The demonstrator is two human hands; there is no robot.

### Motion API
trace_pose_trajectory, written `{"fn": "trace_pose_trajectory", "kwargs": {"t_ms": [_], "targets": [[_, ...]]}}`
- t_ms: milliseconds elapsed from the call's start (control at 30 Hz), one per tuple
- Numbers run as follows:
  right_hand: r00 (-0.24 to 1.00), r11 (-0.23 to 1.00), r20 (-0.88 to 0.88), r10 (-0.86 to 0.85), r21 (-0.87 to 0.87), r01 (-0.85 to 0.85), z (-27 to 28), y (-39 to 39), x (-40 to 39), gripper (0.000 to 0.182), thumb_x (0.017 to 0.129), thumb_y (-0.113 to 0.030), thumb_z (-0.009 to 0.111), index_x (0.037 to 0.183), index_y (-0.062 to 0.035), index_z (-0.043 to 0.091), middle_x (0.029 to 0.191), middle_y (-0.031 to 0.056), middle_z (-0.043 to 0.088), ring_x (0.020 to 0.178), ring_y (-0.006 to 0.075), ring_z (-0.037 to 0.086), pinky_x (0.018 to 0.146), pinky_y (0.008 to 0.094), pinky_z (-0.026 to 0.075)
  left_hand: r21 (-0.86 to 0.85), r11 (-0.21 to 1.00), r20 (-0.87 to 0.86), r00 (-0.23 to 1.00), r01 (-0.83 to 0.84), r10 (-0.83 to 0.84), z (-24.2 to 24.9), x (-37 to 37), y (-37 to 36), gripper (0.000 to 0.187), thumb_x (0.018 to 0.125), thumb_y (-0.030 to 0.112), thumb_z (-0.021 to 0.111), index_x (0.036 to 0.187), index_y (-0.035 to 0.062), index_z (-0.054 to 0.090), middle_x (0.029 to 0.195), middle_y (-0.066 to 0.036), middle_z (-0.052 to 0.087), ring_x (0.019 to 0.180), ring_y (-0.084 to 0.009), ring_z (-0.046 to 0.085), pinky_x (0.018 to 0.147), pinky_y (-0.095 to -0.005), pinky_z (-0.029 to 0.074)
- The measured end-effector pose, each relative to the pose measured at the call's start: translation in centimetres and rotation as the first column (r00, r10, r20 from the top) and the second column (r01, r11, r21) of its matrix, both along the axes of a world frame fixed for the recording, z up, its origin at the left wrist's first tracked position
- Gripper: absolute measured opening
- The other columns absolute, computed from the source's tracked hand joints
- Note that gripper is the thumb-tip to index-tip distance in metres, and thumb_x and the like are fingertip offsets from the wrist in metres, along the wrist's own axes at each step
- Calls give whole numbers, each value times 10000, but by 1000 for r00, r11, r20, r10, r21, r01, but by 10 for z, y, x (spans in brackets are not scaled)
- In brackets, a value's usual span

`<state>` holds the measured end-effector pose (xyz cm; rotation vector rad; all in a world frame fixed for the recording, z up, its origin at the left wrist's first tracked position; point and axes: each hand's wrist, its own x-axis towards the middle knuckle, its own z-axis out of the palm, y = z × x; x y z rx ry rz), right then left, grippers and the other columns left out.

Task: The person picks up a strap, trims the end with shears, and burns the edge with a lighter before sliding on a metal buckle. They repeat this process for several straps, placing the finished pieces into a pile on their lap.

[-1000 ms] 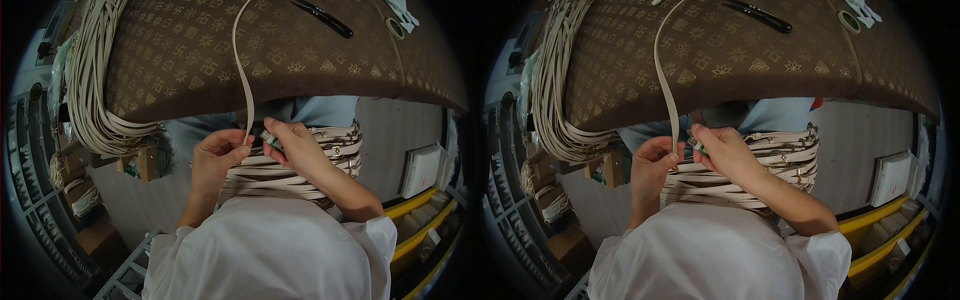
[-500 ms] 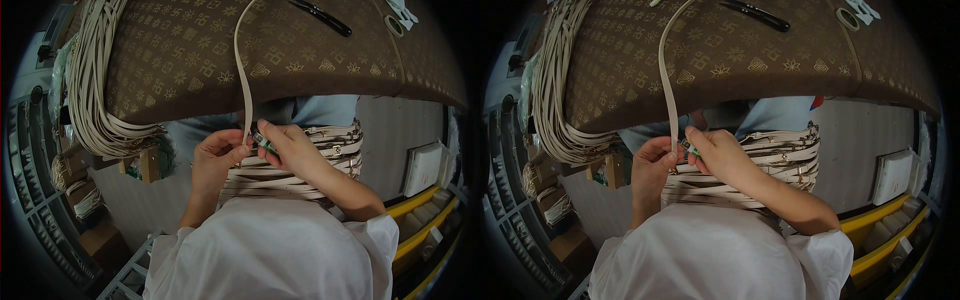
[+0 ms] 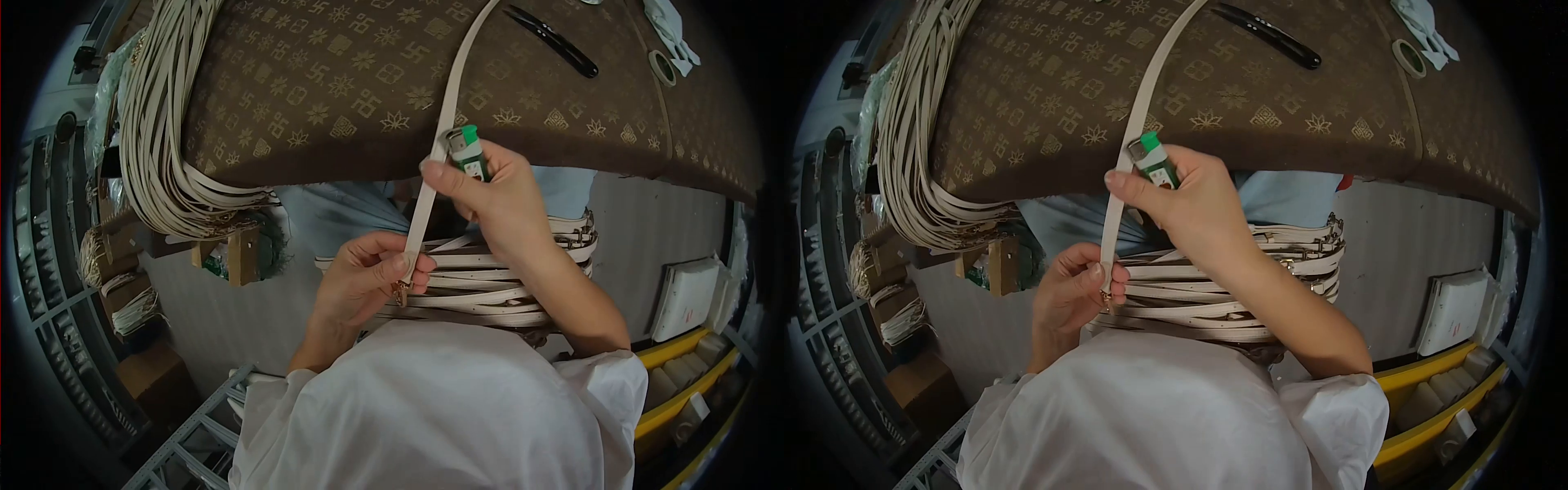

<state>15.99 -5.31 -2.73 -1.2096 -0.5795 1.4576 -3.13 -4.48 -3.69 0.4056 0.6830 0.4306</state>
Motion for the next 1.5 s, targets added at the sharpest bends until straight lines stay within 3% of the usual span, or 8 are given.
{"fn": "trace_pose_trajectory", "kwargs": {"t_ms": [433,633,733,800,867,1067,1200,1500], "targets": [[980,968,-75,-183,159,193,40,54,22,168,777,-172,623,783,-13,568,678,59,603,422,22,355,384,174,246,441,874,-303,951,205,-70,-5,-59,-8,116,775,-13,570,887,-25,598,826,-114,633,744,-146,604,685,-247,490],[950,874,-181,-254,377,305,56,97,57,168,819,-171,571,864,-12,542,667,27,569,434,17,339,397,156,250,244,865,-665,725,439,-180,-13,-129,-4,137,761,-12,584,897,-14,597,816,-100,631,743,-161,615,676,-263,487],[987,947,-143,-75,298,116,66,74,32,173,817,-180,577,834,-11,549,636,24,569,424,19,357,396,146,257,234,503,-890,392,832,-234,1,-132,12,183,772,29,587,953,18,605,850,-109,628,814,-179,607,710,-288,480],[971,964,-91,221,171,-203,59,51,5,145,805,-165,596,794,-25,559,620,31,580,452,18,423,412,148,300,637,461,-698,716,618,4,24,-108,33,251,844,132,524,1032,-30,559,912,-154,615,830,-209,599,731,-310,481],[882,859,47,469,209,-468,53,29,-23,128,787,-141,620,765,-23,576,645,37,602,542,38,507,475,170,377,556,827,-107,980,-82,169,31,-72,50,396,904,267,408,1133,-51,469,1028,-171,572,901,-232,579,761,-310,473],[627,623,423,654,168,-764,27,-5,-36,165,792,-142,616,893,-12,614,746,44,635,643,51,545,562,189,429,15,951,296,910,-310,292,39,-27,111,407,918,286,358,1150,-40,433,790,-56,547,623,-89,509,530,-194,420],[911,926,185,368,19,-378,40,21,-12,264,828,-195,571,987,15,570,853,56,635,502,12,425,448,150,350,515,857,-117,991,10,59,66,-32,72,270,913,209,375,986,-9,518,614,22,485,498,-36,397,460,-167,317],[945,953,-164,284,154,-260,30,59,-36,260,850,-204,534,1001,8,537,865,66,620,468,18,389,419,161,325,551,402,-419,659,731,-624,11,-28,10,290,915,215,376,1057,8,520,672,16,472,602,-55,422,551,-179,343]]}}
